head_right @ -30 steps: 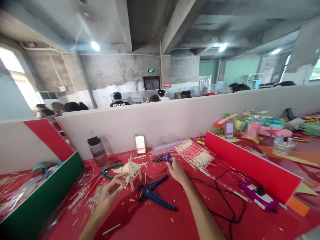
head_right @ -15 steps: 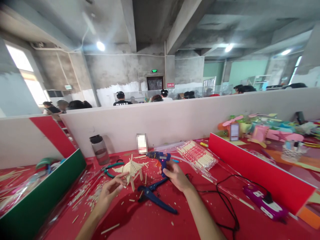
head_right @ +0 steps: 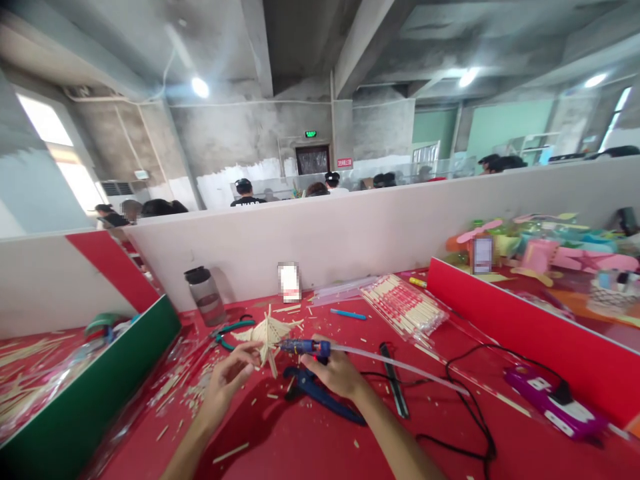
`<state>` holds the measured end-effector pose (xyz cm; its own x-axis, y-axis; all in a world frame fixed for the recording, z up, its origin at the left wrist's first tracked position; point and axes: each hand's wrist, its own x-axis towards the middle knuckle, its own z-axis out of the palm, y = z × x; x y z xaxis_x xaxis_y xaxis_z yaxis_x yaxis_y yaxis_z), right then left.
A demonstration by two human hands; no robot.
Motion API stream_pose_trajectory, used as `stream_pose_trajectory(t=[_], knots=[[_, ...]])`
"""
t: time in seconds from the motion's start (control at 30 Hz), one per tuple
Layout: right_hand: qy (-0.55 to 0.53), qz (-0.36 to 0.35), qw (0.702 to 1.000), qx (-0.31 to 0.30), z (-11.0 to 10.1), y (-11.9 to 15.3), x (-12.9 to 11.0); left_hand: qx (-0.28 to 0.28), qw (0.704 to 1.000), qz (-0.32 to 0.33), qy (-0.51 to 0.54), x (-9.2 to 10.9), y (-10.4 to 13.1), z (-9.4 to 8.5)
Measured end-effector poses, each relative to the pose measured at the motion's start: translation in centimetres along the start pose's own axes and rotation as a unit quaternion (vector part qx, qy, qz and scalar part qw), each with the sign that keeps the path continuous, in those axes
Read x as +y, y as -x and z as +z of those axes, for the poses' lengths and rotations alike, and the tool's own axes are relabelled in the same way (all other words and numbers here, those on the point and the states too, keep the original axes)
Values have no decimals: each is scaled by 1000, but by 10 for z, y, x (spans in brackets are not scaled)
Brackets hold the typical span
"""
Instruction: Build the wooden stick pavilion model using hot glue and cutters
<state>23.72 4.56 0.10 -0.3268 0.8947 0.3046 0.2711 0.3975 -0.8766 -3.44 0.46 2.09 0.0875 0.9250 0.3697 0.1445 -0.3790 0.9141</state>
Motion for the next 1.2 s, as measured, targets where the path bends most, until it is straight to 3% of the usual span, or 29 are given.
stream_pose_trajectory(t=[0.27, 0.47, 0.63, 1.2], knots=[[124, -34, 991, 37, 13, 3, 22, 0, 1000, -11, 8, -6, 1, 0], [153, -117, 979, 58, 13, -1, 10, 3, 1000, -9, 8, -3, 0, 0], [152, -143, 976, 59, 14, -2, 0, 10, 1000, -8, 6, 0, -1, 1], [137, -107, 982, 70, 21, 1, 3, 10, 1000, -21, 10, 0, 0, 2]])
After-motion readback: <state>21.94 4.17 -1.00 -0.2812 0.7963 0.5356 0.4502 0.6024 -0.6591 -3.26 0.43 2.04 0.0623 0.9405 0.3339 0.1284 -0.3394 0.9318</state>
